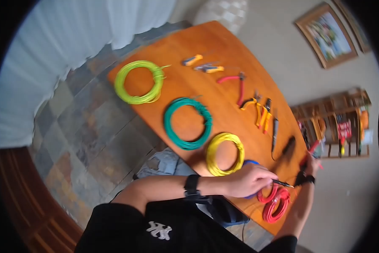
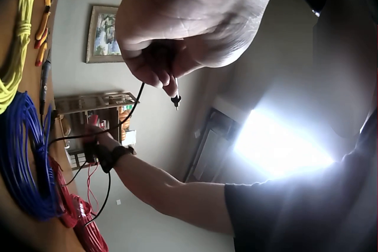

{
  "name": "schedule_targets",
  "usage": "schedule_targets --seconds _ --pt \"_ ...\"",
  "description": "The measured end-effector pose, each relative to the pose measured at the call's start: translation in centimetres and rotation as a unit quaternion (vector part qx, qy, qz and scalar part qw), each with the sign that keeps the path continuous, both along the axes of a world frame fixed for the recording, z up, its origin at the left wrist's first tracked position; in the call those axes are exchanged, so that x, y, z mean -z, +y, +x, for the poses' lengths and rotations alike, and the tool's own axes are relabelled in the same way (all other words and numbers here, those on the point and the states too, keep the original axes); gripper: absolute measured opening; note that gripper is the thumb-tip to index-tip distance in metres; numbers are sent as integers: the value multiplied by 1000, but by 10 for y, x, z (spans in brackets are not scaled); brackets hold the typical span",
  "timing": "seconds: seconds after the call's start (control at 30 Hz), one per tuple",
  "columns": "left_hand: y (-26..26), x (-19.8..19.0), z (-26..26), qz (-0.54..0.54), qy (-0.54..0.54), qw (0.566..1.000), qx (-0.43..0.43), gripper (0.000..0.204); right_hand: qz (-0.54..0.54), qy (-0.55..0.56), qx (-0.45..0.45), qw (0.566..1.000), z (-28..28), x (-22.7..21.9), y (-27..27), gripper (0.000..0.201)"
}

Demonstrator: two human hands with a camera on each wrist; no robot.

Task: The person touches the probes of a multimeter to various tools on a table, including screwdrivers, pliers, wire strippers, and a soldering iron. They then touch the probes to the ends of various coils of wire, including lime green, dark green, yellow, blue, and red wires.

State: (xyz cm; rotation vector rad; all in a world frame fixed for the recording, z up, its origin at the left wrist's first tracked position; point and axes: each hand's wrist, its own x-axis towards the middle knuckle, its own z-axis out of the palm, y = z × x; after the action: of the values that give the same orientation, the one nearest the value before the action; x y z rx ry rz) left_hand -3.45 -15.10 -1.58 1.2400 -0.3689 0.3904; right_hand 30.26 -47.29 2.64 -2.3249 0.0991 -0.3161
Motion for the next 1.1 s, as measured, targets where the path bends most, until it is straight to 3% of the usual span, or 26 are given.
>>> schedule_targets --seconds 0.1,0.2,0.23,0.27,0.3,0.37,0.43,0.53,0.57,0.6,0.63,0.67,0.73,0.77,0.83,0.9,1.1 --pt "23 -19 -8 -36 -14 999 38 24 13 -103 -70 992 31 -82 9 29" --pt "52 -35 -25 -85 -4 995 60 25 -100 -197 -198 955 1 -193 93 29" --pt "66 -41 -37 -123 4 989 78 27 -80 -134 -179 971 -1 -220 116 31" --pt "77 -40 -44 -146 -1 987 75 28 -83 -103 -226 965 -30 -234 159 33" --pt "99 -45 -57 -120 -53 991 30 29 -85 -71 -271 956 -60 -249 203 35" --pt "138 -54 -92 -141 -7 989 -38 31 -88 -41 -359 928 -93 -272 279 37" --pt "176 -66 -131 -98 46 975 -195 33 -61 -53 -459 885 -90 -249 347 36" --pt "223 -58 -178 -97 -32 918 -382 32 28 -42 -568 821 -77 -175 454 40" --pt "229 -59 -194 -91 -35 892 -442 32 22 24 -487 873 -78 -148 500 40" --pt "231 -59 -211 -85 -38 861 -500 33 108 55 -486 866 -78 -110 537 41" --pt "235 -56 -229 -90 -40 853 -513 33 43 10 -476 878 -90 -81 569 42" --pt "237 -51 -245 -96 -41 843 -527 33 69 60 -414 906 -89 -44 611 42" --pt "233 -46 -272 -73 -29 826 -558 32 -16 75 -351 933 -134 -13 640 58" --pt "228 -45 -281 -58 -10 808 -587 32 -72 97 -255 959 -124 25 683 68" --pt "218 -43 -291 -52 0 789 -612 31 -78 204 -233 948 -158 34 691 97" --pt "215 -40 -296 -46 7 772 -633 30 -96 230 -223 942 -185 38 688 125" --pt "222 -32 -280 -23 63 766 -639 26 -166 157 -142 963 -188 84 695 132"
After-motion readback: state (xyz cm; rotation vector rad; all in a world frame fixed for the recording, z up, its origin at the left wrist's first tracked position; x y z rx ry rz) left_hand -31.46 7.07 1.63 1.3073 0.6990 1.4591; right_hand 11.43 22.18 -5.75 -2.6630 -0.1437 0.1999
